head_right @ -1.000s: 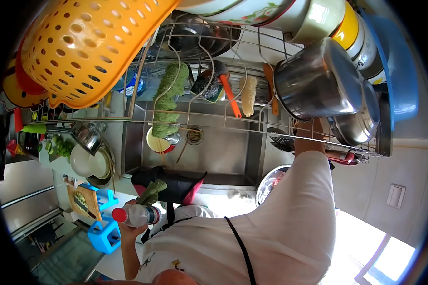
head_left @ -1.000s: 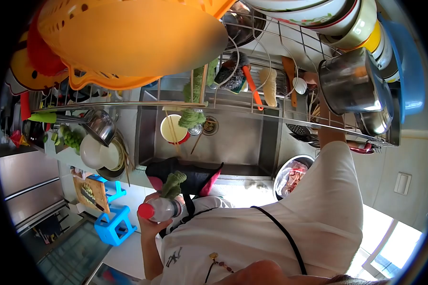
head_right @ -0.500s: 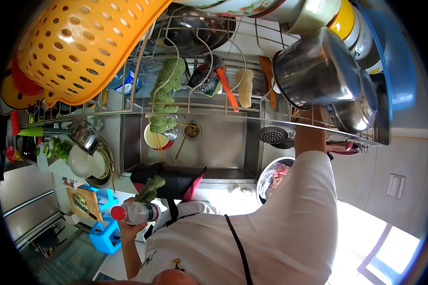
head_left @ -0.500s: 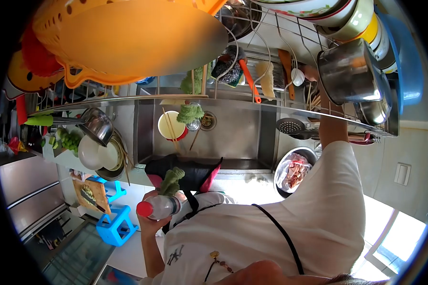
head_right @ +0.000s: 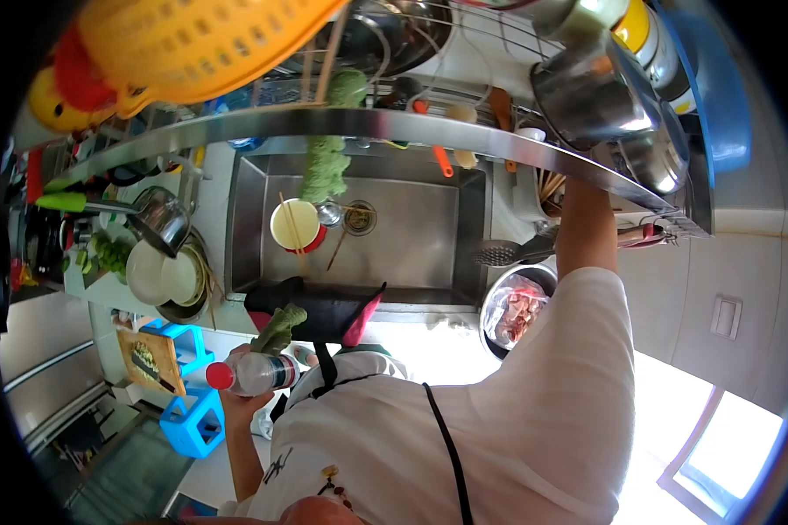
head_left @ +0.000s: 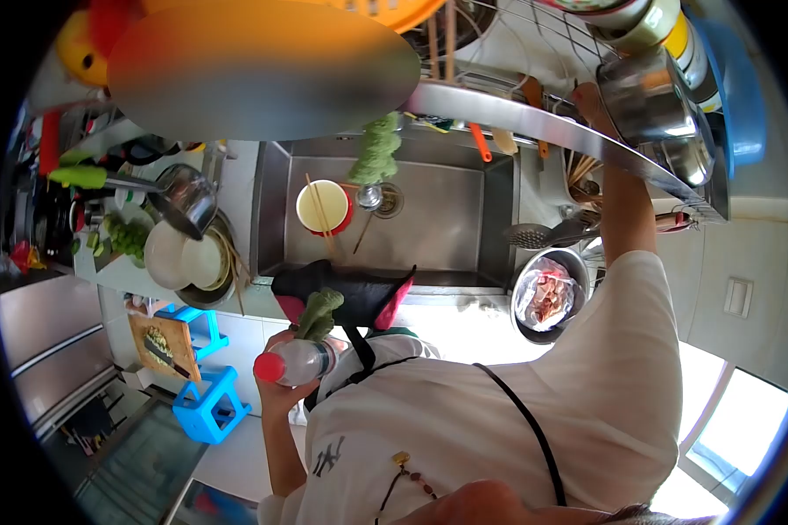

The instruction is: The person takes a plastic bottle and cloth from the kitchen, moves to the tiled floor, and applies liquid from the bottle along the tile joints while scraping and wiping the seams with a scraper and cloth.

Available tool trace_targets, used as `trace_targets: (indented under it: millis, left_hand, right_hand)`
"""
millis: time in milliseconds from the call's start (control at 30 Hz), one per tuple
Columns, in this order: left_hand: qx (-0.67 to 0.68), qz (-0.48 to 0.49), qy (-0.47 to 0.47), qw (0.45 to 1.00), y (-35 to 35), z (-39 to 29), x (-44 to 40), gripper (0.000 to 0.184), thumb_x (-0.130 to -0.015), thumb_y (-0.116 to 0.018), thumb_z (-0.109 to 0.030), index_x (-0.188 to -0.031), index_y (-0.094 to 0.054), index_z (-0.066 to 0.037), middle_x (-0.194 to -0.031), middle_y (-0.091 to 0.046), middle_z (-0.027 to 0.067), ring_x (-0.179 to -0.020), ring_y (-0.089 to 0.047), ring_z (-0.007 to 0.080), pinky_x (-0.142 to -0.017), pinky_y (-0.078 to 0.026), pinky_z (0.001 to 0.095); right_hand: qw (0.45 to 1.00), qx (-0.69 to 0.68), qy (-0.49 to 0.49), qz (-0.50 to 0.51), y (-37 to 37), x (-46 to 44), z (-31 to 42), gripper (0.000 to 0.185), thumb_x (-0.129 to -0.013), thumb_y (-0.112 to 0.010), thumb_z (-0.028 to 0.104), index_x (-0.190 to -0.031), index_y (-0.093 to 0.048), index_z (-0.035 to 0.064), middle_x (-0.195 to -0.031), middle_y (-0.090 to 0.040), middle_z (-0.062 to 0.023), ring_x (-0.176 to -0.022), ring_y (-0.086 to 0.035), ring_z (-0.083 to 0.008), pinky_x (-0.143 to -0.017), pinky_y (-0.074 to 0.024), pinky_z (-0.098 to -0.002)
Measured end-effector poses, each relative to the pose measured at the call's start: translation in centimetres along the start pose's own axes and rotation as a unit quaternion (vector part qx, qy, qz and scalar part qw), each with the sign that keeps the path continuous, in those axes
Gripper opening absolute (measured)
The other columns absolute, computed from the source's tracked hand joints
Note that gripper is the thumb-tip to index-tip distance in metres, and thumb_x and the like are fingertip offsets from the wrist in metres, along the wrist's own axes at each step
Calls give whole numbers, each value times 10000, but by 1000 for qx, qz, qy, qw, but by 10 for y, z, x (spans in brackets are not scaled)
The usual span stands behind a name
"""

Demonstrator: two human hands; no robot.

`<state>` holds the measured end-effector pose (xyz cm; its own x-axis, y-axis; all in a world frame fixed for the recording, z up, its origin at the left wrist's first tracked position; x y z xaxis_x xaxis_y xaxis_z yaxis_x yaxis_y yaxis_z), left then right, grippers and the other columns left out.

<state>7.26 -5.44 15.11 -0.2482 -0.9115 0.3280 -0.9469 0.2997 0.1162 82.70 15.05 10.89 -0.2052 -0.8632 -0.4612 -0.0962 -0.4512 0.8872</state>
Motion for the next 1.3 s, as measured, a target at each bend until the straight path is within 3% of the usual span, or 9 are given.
trace_targets:
  millis: [167, 300, 400, 633, 767, 900, 967, 1167, 1300]
  left_hand:
    - [11, 1, -21, 1000, 21, 15, 18, 862, -498, -855, -160, -1258, -477, -15, -1172, -553, 85, -1068, -565, 209, -919, -460, 347]
    - [50, 20, -66, 996, 43, -2, 38, 744, -557, -835, -30, -1236, -533, 2, -1232, -542, 91, -1143, -523, 175, -973, -413, 321]
    - [147, 26, -92, 984, 66, 15, 66, 766, -587, -827, 23, -1280, -503, -11, -1305, -473, 78, -1247, -447, 196, -1060, -345, 352]
    - [257, -58, -103, 959, 140, 70, 146, 769, -583, -856, -30, -1273, -515, -15, -1286, -508, 68, -1213, -481, 187, -1044, -363, 353]
    - [295, -90, -111, 945, 200, 104, 196, 777, -594, -857, -42, -1286, -504, -23, -1299, -494, 66, -1215, -476, 179, -1047, -360, 349]
    - [309, -131, -153, 929, 252, 136, 239, 773, -592, -850, -32, -1284, -504, -25, -1287, -494, 69, -1210, -470, 179, -1043, -361, 344]
    - [312, -158, -168, 922, 271, 143, 260, 772, -587, -849, -28, -1279, -506, -23, -1277, -496, 71, -1207, -468, 182, -1039, -361, 340]
    - [292, -245, -173, 908, 330, 157, 327, 762, -565, -843, -67, -1254, -519, -27, -1275, -498, 72, -1200, -475, 190, -1031, -358, 330]
    - [278, -324, -139, 894, 368, 179, 367, 762, -520, -841, -103, -1213, -532, -32, -1229, -537, 75, -1156, -514, 199, -1000, -384, 334]
  right_hand:
    - [955, 92, 271, -83, -15, -31, -13, 190, -877, -526, 190, -869, -669, 66, -883, -633, -131, -897, -600, -286, -782, -489, -368]
    - [990, -46, 3, 131, -29, -14, 26, 368, -900, -436, 59, -1254, -535, 46, -1232, -571, -187, -1114, -563, -323, -950, -447, -393]
    - [973, 120, 178, 82, 52, 20, 127, 329, -841, -451, -6, -1156, -534, 38, -1079, -591, -189, -1014, -584, -357, -854, -488, -428]
    - [959, -104, 265, 15, 75, 177, 264, 281, -943, -427, 70, -1220, -470, 44, -1157, -569, -243, -952, -592, -415, -753, -492, -469]
    - [927, -214, 251, 180, 87, 277, 396, 229, -917, -479, 27, -1130, -560, 4, -896, -626, -165, -770, -621, -302, -668, -505, -386]
    - [735, -512, 167, 411, 73, 359, 580, 264, -885, -497, -29, -1139, -563, 1, -760, -496, 20, -672, -423, -44, -582, -371, -200]
    - [603, -605, 265, 448, 106, 382, 708, 257, -927, -510, 36, -1180, -544, 10, -767, -489, 20, -598, -390, -58, -476, -305, -195]
    - [254, -522, 13, 814, 214, 442, 961, 259, -992, -468, 249, -1166, -557, 80, -968, -571, -10, -694, -513, -74, -490, -367, -215]
    - [194, -450, 58, 870, 228, 500, 1062, 267, -986, -481, 330, -1079, -572, 97, -934, -579, 4, -725, -536, -75, -509, -427, -240]
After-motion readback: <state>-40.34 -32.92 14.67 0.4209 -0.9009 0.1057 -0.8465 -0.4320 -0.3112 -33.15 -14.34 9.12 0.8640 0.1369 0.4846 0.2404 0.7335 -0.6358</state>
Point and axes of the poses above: each hand's wrist, its own x-axis away from the middle knuckle, its own y-axis out of the back of the hand, z = x × y, the point moved 1 cm from there along -x, towards the middle knuckle
